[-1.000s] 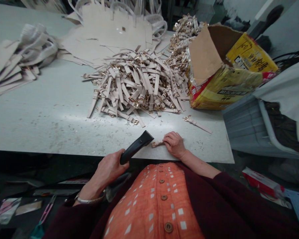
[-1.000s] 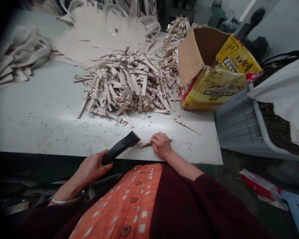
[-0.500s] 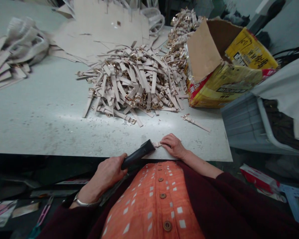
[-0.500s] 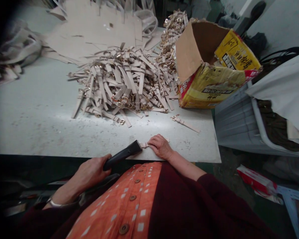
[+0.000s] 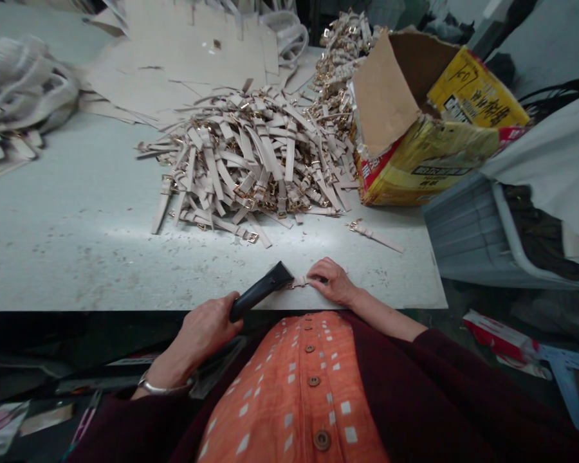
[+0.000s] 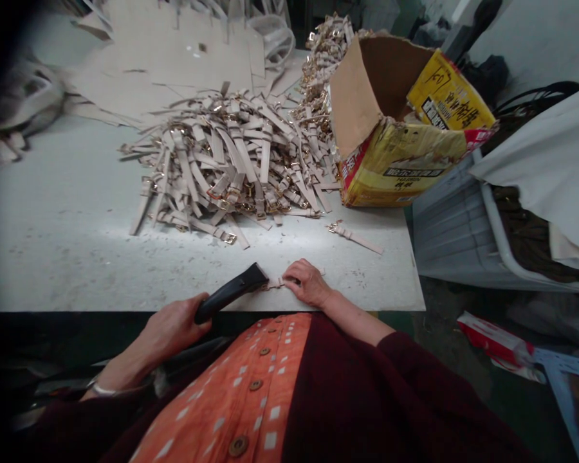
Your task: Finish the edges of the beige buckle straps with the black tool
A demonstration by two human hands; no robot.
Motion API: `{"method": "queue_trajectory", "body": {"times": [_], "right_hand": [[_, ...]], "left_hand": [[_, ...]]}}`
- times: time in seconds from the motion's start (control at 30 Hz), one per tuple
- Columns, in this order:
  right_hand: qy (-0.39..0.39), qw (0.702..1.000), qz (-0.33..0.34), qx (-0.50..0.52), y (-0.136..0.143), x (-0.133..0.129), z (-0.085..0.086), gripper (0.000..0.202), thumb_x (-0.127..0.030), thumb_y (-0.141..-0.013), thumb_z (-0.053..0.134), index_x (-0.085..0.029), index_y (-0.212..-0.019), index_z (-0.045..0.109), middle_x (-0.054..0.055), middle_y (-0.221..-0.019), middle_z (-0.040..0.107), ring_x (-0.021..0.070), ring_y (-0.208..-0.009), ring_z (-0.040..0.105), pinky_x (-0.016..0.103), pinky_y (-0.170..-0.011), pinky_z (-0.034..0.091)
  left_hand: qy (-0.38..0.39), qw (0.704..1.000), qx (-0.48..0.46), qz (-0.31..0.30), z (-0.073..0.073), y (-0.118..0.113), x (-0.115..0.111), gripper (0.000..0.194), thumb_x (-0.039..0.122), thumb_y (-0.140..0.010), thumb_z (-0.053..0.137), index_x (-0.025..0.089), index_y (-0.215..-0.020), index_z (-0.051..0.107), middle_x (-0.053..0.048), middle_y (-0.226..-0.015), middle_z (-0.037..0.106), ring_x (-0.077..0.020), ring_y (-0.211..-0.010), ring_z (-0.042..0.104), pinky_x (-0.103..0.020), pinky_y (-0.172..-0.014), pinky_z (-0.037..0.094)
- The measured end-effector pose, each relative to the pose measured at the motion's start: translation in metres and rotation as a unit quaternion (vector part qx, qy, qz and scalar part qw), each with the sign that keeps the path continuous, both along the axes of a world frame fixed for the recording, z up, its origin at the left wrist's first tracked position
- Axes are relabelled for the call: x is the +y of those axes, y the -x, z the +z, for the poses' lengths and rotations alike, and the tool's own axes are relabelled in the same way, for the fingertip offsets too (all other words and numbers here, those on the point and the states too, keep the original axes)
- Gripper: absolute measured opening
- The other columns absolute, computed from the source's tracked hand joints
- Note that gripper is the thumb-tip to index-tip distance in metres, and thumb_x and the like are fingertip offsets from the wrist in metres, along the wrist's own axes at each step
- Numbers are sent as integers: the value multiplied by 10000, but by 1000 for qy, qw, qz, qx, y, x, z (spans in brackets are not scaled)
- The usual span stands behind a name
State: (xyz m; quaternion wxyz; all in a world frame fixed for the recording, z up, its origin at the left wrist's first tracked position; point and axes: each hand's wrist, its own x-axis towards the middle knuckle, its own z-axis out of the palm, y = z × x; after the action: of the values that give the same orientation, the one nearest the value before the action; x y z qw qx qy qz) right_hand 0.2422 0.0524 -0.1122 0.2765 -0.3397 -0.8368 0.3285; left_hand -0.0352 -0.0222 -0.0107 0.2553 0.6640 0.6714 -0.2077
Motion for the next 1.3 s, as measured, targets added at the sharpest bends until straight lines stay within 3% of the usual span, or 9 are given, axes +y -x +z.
{"method": "queue_trajectory", "body": {"times": [0.13,0.27,0.47,0.7,0.83,0.97,1.07,1.17,1.3], "right_hand": [[3,1000,1,-1,-1,-2,5,300,-121,-733,553,-167,-1030,559,78,-941,590,198,-893,500,353,-809,424],[14,1000,-6,10,-2,-3,7,570,-52,-639,488,-152,-1200,456,89,-1015,552,207,-943,491,364,-856,427],[22,1000,9,-8,-5,-1,6,707,-62,-651,481,-165,-1333,323,89,-1052,534,209,-964,485,371,-875,431],[-11,1000,-3,-16,-3,5,7,639,-195,-811,521,-193,-1387,244,105,-1129,532,213,-999,482,381,-875,427],[-58,993,-97,-25,-39,31,10,556,-169,-810,518,-203,-1339,352,71,-929,572,214,-888,497,389,-811,438],[-90,973,-203,-69,-99,60,17,485,-178,-791,525,-195,-1270,454,74,-922,571,227,-893,495,393,-815,430],[-109,951,-260,-124,-117,71,22,409,-196,-751,575,-187,-1160,560,93,-990,579,251,-945,486,411,-837,410],[-123,950,-247,-147,-91,83,24,354,-192,-750,586,-194,-1103,598,91,-1035,596,260,-1004,476,430,-881,381],[-80,974,-158,-145,-16,111,21,371,-132,-793,508,-194,-1156,550,75,-1126,579,199,-1025,516,341,-903,411]], "left_hand": [[6,1000,27,-1,13,3,-6,295,336,-744,414,228,-999,514,-56,-807,665,-205,-759,631,-256,-592,391],[2,1000,11,-25,19,-20,-8,282,310,-757,409,226,-1006,510,-58,-822,670,-196,-763,633,-256,-602,392],[-21,998,-5,-57,3,-50,5,323,259,-716,450,197,-1026,518,-94,-871,672,-230,-817,629,-295,-646,417],[-48,998,-41,-7,-7,-49,13,293,278,-731,460,212,-1012,514,-81,-869,670,-222,-832,631,-283,-672,419],[-51,998,-38,29,-3,-34,4,266,279,-741,450,229,-993,518,-63,-832,670,-219,-809,633,-275,-655,411],[-39,995,-30,81,2,-17,-7,275,293,-756,435,228,-1011,516,-51,-797,673,-207,-781,641,-256,-630,402],[-37,993,-30,110,1,-8,-16,275,302,-756,426,238,-1009,513,-41,-787,677,-206,-765,647,-248,-605,394],[-40,991,-38,119,-2,-5,-20,232,304,-754,419,248,-957,517,-30,-777,680,-205,-757,648,-245,-599,387],[-41,990,-54,123,1,-9,-20,233,302,-752,421,247,-958,514,-30,-778,679,-205,-768,648,-244,-607,387]]}}
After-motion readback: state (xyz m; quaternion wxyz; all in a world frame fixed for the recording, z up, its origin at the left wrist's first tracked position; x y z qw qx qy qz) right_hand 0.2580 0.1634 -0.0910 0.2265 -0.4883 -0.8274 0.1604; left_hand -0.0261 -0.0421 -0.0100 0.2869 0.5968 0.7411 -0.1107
